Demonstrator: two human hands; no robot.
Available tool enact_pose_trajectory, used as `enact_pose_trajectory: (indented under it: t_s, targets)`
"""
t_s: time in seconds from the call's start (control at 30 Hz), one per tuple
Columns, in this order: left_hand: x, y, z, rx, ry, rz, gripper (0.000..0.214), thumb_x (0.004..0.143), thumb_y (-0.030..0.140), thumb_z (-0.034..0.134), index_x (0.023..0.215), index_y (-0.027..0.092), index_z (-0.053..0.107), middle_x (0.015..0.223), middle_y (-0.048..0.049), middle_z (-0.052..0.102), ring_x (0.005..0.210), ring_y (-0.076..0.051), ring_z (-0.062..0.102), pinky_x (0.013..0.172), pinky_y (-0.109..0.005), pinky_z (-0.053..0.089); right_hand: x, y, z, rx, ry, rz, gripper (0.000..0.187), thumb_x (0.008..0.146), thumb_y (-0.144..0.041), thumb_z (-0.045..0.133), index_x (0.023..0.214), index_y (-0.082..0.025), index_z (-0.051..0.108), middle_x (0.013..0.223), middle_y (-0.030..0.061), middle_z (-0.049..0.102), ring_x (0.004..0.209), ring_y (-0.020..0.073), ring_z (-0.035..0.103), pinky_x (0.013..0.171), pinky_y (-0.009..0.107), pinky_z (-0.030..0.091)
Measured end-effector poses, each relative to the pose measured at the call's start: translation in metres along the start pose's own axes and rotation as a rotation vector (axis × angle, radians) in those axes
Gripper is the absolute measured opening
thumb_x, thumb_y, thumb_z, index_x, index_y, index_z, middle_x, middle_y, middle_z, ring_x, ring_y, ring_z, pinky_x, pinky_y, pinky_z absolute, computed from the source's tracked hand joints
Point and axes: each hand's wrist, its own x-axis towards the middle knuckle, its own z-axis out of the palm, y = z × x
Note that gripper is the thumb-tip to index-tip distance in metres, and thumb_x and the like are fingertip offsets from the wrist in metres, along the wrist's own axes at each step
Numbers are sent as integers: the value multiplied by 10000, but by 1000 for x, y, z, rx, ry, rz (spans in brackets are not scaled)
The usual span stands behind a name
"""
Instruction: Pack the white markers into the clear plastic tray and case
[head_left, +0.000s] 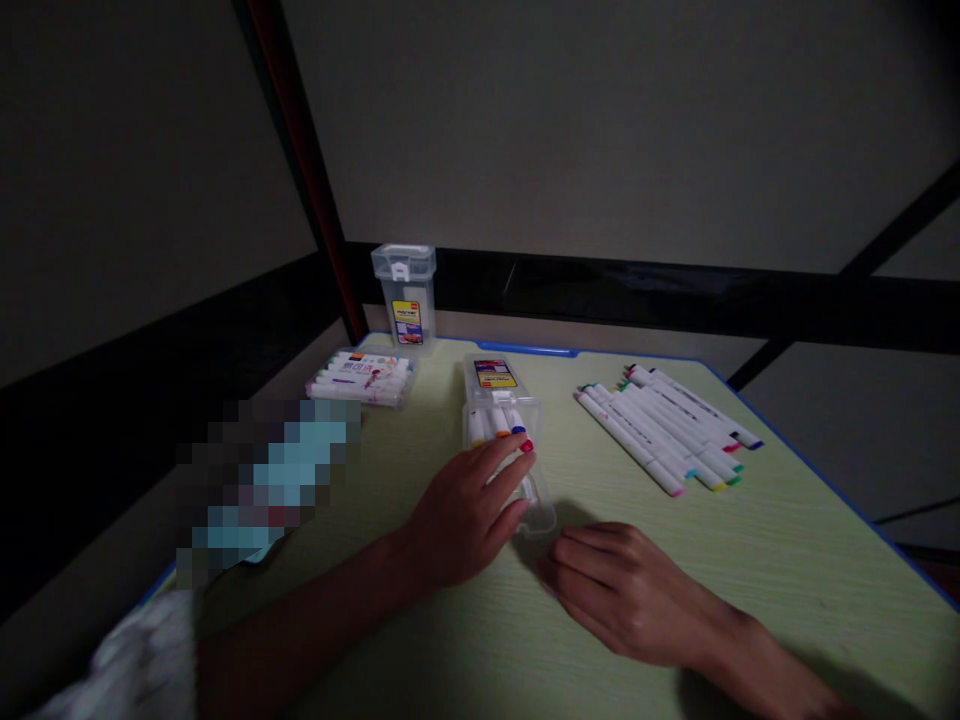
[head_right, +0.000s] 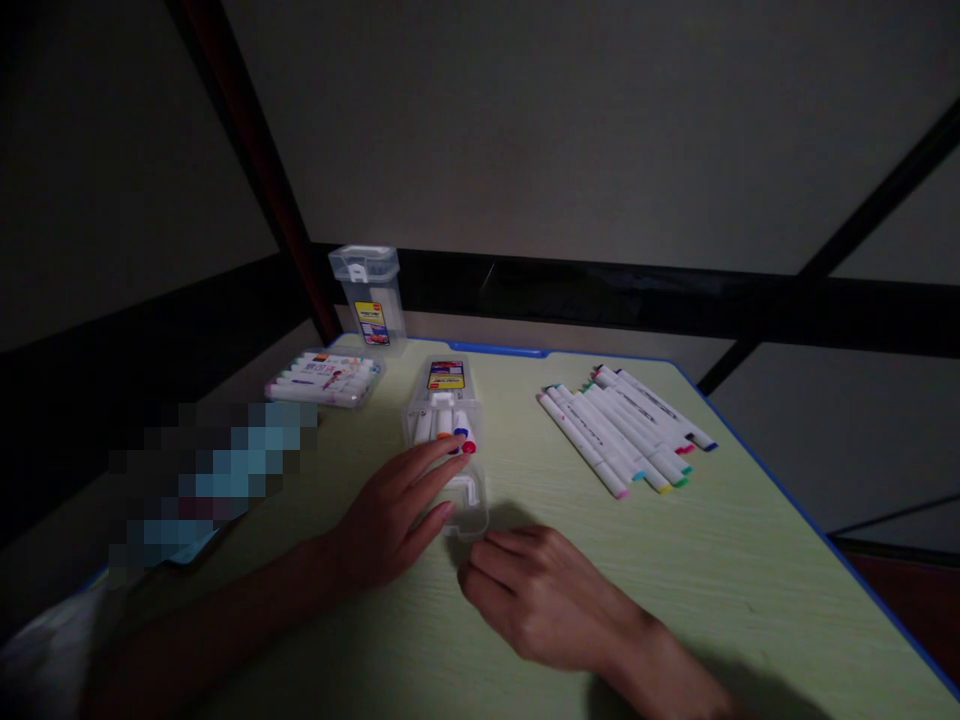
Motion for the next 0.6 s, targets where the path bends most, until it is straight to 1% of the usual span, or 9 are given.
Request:
enact_pose_trajectory:
  t_s: [0.2,0.37,0.53,0.6]
  targets:
    - [-1,0,1,-6,17,8,348,874,191,375,1202,86,430,1279,-172,447,1210,-244,403,960,-409,421,-1,-1,0,17,-29,5,361,914,-121,301,642,-167,535,576,4,491,512,130,417,443,292,290]
    - [-1,-1,2,-28,28,8,318,871,183,373,1165,104,462,1234,-161,489,1190,-238,423,948,-415,431,-1,0,1,24,-41,8,340,912,-126,310,664,-163,541,602,9,500,538,133,431,450,278,313]
    - [0,-1,2,-29,20,10,281,867,182,385,1116,109,491,1211,-159,505,1167,-241,446,935,-409,442,0,1,2,43,-113,75,268,910,-151,344,774,-154,574,713,31,548,635,143,475,519,267,381]
    - [0,-1,2,-26,5,4,272,866,180,389,1107,110,493,1210,-158,506,1154,-239,456,936,-404,441,0,0,2,40,-103,70,261,913,-155,342,806,-153,580,720,34,556,645,149,478,529,273,389]
